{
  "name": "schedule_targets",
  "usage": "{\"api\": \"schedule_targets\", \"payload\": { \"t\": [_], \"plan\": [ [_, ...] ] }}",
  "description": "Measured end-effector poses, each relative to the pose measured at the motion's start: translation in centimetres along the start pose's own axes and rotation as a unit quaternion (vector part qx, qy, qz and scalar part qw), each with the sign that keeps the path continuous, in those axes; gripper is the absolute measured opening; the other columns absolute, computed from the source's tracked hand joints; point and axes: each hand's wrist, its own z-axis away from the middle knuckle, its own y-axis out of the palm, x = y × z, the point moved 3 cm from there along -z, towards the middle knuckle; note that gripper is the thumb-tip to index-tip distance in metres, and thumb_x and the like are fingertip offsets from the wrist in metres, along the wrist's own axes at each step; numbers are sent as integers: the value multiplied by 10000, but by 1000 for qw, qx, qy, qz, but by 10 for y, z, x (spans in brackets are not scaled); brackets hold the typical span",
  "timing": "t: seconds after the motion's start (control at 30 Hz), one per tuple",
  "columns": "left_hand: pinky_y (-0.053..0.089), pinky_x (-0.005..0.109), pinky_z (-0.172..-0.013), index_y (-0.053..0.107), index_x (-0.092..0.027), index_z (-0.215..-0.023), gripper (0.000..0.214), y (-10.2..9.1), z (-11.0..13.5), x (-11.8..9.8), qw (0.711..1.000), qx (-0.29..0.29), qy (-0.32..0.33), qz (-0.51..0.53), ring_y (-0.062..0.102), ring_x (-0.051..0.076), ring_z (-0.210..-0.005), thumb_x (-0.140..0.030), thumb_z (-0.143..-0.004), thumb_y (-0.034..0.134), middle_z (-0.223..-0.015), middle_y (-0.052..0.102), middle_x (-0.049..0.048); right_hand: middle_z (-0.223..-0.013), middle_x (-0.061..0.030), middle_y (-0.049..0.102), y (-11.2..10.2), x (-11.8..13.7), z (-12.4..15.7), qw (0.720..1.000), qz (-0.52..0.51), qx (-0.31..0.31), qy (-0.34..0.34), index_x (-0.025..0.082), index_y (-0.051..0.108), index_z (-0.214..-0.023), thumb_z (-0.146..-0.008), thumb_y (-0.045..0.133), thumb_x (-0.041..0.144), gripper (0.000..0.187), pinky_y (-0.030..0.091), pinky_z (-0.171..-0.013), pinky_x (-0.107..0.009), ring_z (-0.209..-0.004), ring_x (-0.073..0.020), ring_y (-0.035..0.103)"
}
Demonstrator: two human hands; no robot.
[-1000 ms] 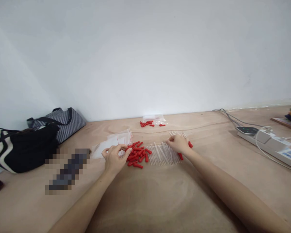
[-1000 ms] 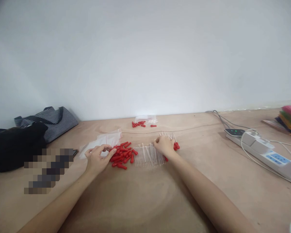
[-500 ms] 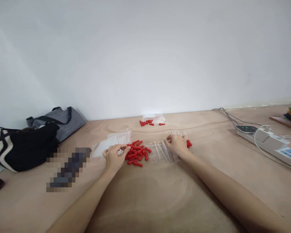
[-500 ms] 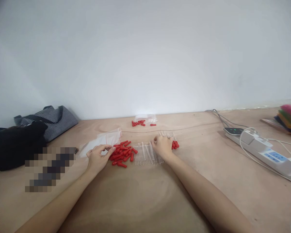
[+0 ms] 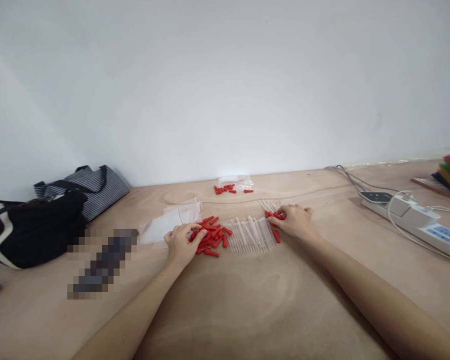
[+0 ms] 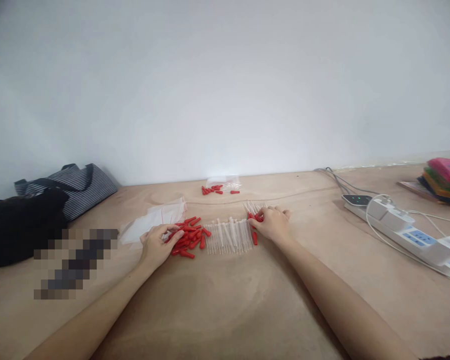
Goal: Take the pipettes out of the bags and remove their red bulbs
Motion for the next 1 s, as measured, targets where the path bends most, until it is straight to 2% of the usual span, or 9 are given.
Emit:
{"api": "schedule_targets", "payload": {
  "t": [0.17,0.3,0.37,0.47,0.53,0.67,0.8,0.9,1.0],
  "plan": [
    [276,379,-771,623,-233,-727,120,-5,2,-2,998,-51,27,-12,538,208,-800,-331,-746,557,-790,658,2,-723,-45,628,6,7,0,999,20,-36,-27,205,613,-689,-728,473,411,253,196,-710,-344,-782,-210,475],
    [299,371,-762,635,-223,-710,139,-12,4,-11,989,-121,86,-13,533,204,-785,-315,-760,543,-760,645,18,-677,-42,632,6,9,2,994,7,-103,-47,186,592,-601,-764,456,367,279,179,-692,-335,-732,-189,470],
    [332,345,-742,647,-218,-724,160,-13,6,-21,984,-125,126,15,528,190,-763,-305,-778,524,-752,639,27,-633,-27,625,4,14,7,987,-26,-146,-62,182,585,-577,-777,463,384,310,174,-693,-331,-694,-171,470],
    [366,310,-734,666,-227,-790,179,-9,9,-42,977,-67,186,76,529,166,-748,-294,-801,500,-760,652,20,-585,-5,608,0,31,21,968,-87,-200,-126,186,596,-585,-785,489,405,316,178,-701,-320,-654,-144,470],
    [366,312,-740,669,-247,-823,191,-2,11,-58,976,-8,198,91,533,163,-742,-306,-812,487,-751,665,3,-559,6,590,0,47,35,949,-121,-223,-189,189,600,-590,-790,503,403,309,185,-706,-312,-632,-128,464],
    [368,313,-667,670,-237,-768,270,16,14,-82,983,110,114,95,540,177,-674,-356,-829,435,-623,640,-1,-512,21,554,3,73,61,912,-141,-251,-291,189,588,-583,-801,516,360,287,191,-687,-303,-600,-114,436],
    [384,266,-591,623,-183,-777,251,29,14,-88,959,183,44,213,571,152,-643,-314,-831,415,-701,659,0,-543,24,573,7,81,70,899,-108,-233,-354,214,606,-626,-802,519,357,243,203,-685,-306,-608,-117,442],
    [352,311,-657,607,-194,-767,180,23,12,-82,982,118,77,122,562,178,-708,-286,-809,459,-708,659,1,-700,12,642,4,74,67,912,-76,-222,-337,271,644,-757,-814,503,368,181,214,-738,-320,-693,-134,495],
    [281,358,-709,621,-221,-779,144,12,16,-79,980,46,193,-6,531,196,-770,-295,-801,500,-745,661,8,-949,-1,650,3,67,62,938,-35,-180,-294,344,612,-971,-845,450,354,205,190,-822,-342,-900,-173,518]
  ]
}}
